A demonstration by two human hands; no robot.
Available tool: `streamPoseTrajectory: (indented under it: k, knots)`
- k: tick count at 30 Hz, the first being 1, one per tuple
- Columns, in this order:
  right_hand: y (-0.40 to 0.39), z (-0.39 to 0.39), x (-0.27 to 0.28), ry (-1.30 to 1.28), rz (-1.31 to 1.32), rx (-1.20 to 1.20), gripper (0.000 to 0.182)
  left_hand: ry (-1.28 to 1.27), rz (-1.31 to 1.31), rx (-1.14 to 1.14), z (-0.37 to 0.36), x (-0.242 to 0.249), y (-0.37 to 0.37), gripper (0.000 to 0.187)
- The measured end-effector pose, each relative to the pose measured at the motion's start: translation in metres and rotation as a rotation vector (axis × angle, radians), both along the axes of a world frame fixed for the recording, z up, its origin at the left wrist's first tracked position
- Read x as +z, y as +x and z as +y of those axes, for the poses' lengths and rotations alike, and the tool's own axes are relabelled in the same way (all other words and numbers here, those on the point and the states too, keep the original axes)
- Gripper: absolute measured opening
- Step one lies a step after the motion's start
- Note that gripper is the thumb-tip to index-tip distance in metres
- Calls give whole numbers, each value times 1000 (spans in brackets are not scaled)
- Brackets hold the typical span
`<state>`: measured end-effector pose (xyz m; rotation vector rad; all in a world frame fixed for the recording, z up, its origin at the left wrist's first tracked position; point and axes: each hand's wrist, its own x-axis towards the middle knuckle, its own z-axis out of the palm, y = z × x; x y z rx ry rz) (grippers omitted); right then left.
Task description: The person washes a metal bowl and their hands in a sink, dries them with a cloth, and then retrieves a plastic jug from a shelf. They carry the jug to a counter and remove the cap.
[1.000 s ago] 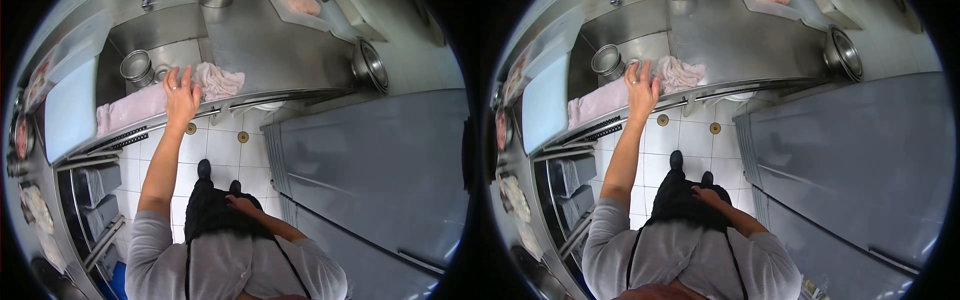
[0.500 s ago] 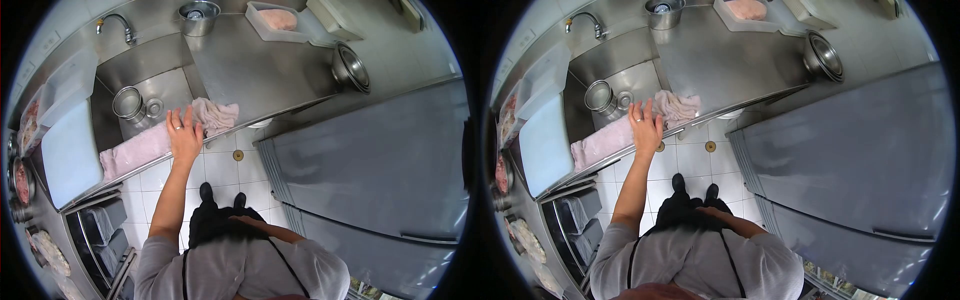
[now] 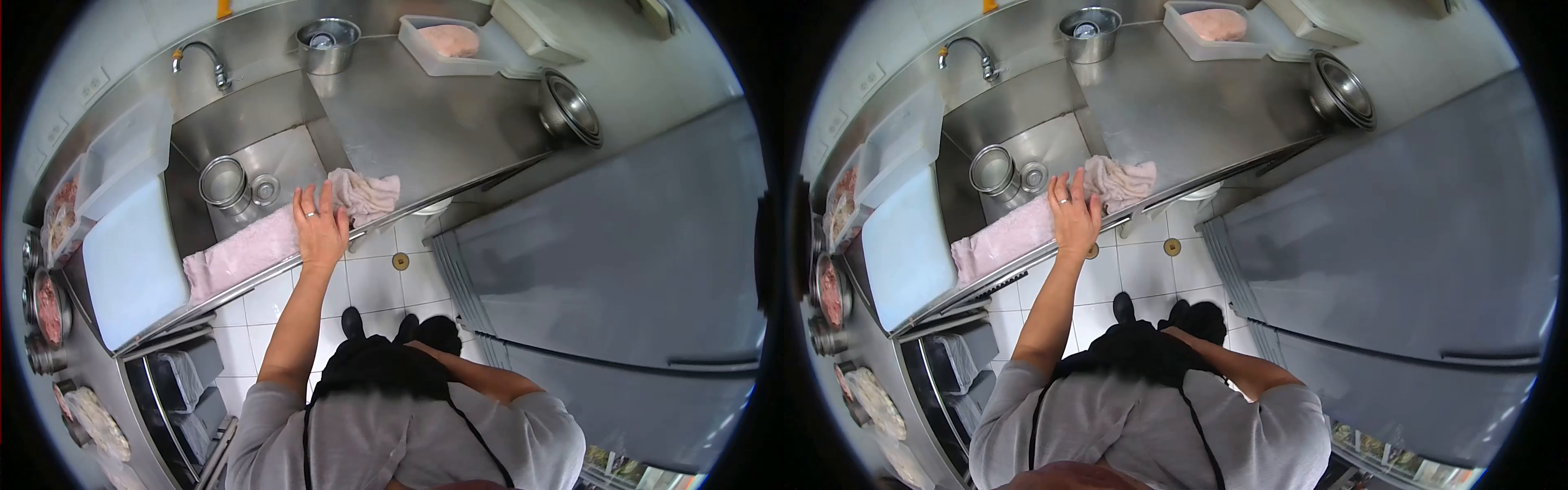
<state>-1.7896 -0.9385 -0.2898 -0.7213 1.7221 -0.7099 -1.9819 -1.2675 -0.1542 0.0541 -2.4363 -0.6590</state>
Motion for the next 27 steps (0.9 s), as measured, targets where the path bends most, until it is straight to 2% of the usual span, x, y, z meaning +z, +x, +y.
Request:
streamPoseTrajectory:
  k: [4, 8, 12, 15, 18, 20, 21, 23, 25, 27]
  knots:
    - [-34, -28, 52, 22, -23, 69, 37, -7, -37, 18, 2, -7, 0, 59]
    - [-84, -62, 137, 215, 327, -15, 40, -38, -51, 34, 3, -9, 0, 58]
    - [-146, -69, 213, -58, 694, -321, 33, -51, -56, 67, 7, -3, 2, 60]
    - [-187, -72, 270, -148, 692, -432, 30, -10, -80, 81, 5, -10, 4, 60]
    - [-228, -73, 281, -192, 782, -444, 30, 132, -29, 80, 1, -5, -13, 50]
    - [-251, -77, 299, -191, 819, -399, 30, 235, 74, -5, -2, 30, -37, 42]
    - [-260, -81, 307, -188, 826, -376, 31, 219, 268, -57, 0, 55, -59, 25]
    - [-283, -88, 327, -224, 857, -381, 31, 471, 275, -250, 7, 128, -104, 15]
    - [-304, -90, 347, -301, 887, -419, 31, 555, 391, -368, 11, 201, -163, 17]
    - [-327, -90, 368, -429, 922, -488, 31, 779, 499, -528, 14, 269, -230, 16]
